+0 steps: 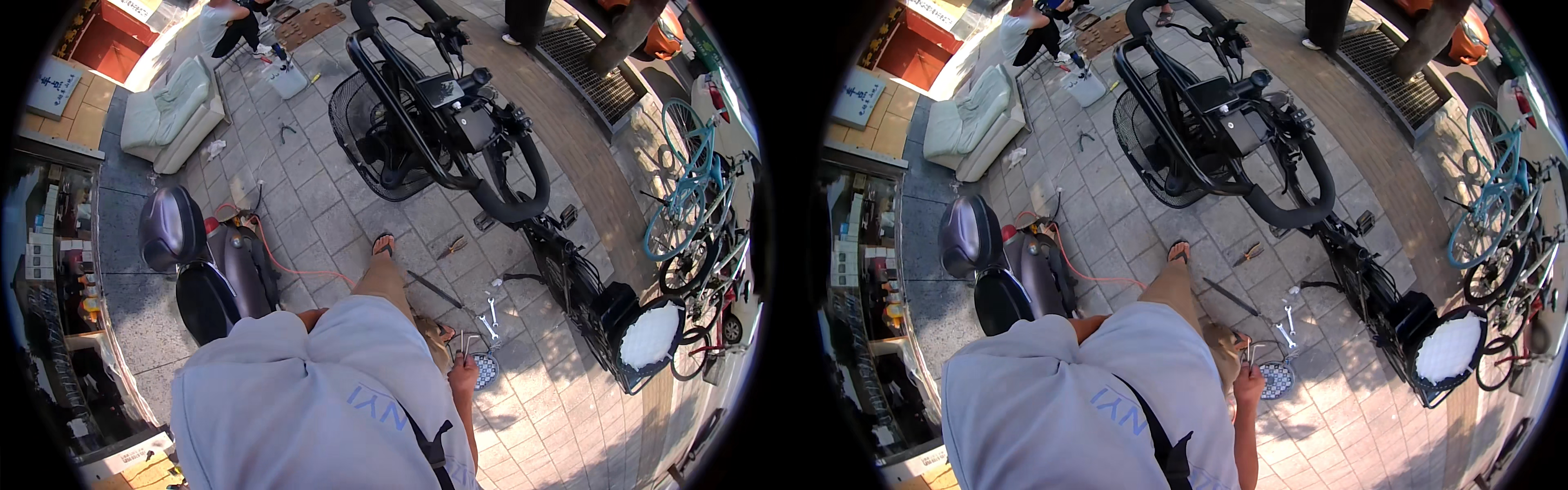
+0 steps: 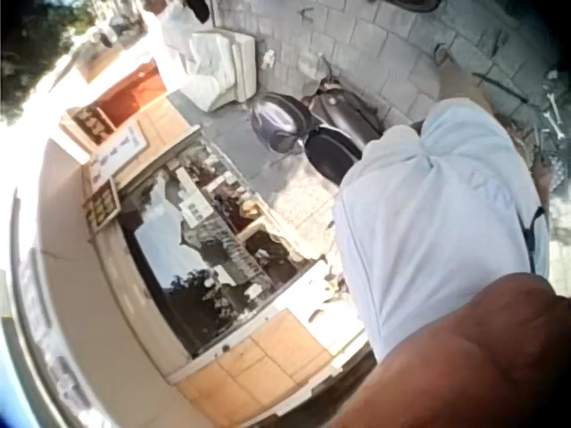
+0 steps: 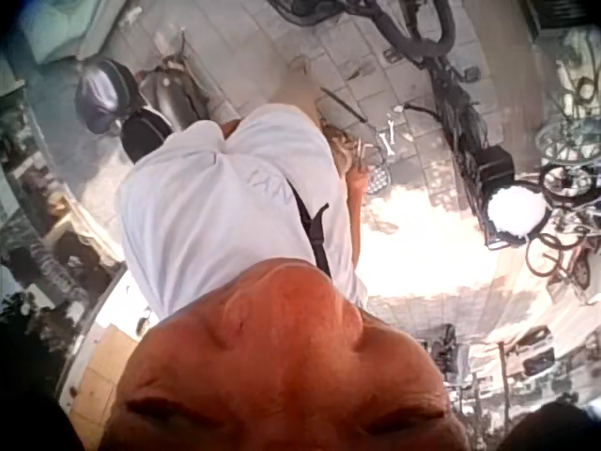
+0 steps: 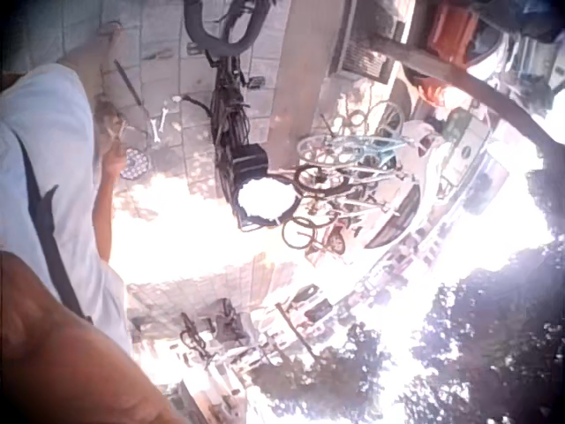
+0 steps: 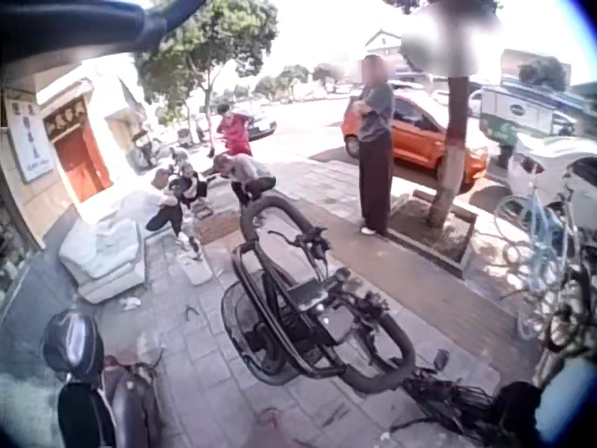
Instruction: The person removes a black plastic bicycle seat base from a blue bag and places it on the ground. They then pick up a metal seat post and a T-handle Allen wrench from the sidewalk. The person proceeds to insert the seat post into the base and uses the wrench to tighten the bolts, assembling the bicycle seat components.
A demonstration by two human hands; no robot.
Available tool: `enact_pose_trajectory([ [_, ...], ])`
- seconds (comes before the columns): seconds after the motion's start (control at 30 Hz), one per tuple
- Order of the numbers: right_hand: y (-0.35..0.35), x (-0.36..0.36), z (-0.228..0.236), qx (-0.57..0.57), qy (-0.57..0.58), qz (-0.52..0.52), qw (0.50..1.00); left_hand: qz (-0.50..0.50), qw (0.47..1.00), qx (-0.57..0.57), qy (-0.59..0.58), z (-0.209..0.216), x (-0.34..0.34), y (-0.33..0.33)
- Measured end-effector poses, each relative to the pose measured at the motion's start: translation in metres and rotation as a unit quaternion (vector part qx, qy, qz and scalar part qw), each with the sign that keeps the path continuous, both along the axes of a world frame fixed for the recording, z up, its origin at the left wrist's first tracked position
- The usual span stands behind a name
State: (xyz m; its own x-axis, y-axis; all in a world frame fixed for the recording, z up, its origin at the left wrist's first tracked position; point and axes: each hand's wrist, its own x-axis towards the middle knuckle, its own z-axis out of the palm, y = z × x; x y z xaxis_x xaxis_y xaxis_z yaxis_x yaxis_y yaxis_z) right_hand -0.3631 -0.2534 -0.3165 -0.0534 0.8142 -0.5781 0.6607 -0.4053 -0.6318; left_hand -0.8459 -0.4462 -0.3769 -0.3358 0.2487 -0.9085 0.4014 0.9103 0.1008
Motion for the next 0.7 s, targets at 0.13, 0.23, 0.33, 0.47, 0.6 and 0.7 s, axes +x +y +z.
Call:
enact_pose_trajectory([
  [0.13, 0.092, -0.151, 0.098, 0.078, 0.063, 0.174, 0.98, 0.07, 0.997, 0.045, -0.004, -0.074, -0.031, -0.035],
  [0.23, 0.13, -0.273, 0.084, 0.009, 0.042, 0.286, 0.957, 0.105, 0.992, 0.064, 0.025, -0.114, -0.078, -0.061],
  [0.33, 0.157, -0.413, 0.097, -0.065, 0.142, 0.334, 0.93, 0.15, 0.985, 0.043, 0.077, -0.114, -0.145, -0.053],
  [0.47, 0.19, -0.594, 0.155, -0.069, 0.045, 0.441, 0.894, 0.446, 0.873, 0.177, 0.09, 0.065, -0.245, 0.101],
  [0.6, 0.19, -0.71, 0.124, 0.0, 0.001, 0.602, 0.798, 0.03, 0.842, 0.436, 0.315, 0.186, -0.333, 0.187],
  [0.7, 0.193, -0.782, 0.123, 0.013, -0.011, 0.718, 0.696, -0.114, 0.817, 0.494, 0.276, 0.215, -0.376, 0.229],
])
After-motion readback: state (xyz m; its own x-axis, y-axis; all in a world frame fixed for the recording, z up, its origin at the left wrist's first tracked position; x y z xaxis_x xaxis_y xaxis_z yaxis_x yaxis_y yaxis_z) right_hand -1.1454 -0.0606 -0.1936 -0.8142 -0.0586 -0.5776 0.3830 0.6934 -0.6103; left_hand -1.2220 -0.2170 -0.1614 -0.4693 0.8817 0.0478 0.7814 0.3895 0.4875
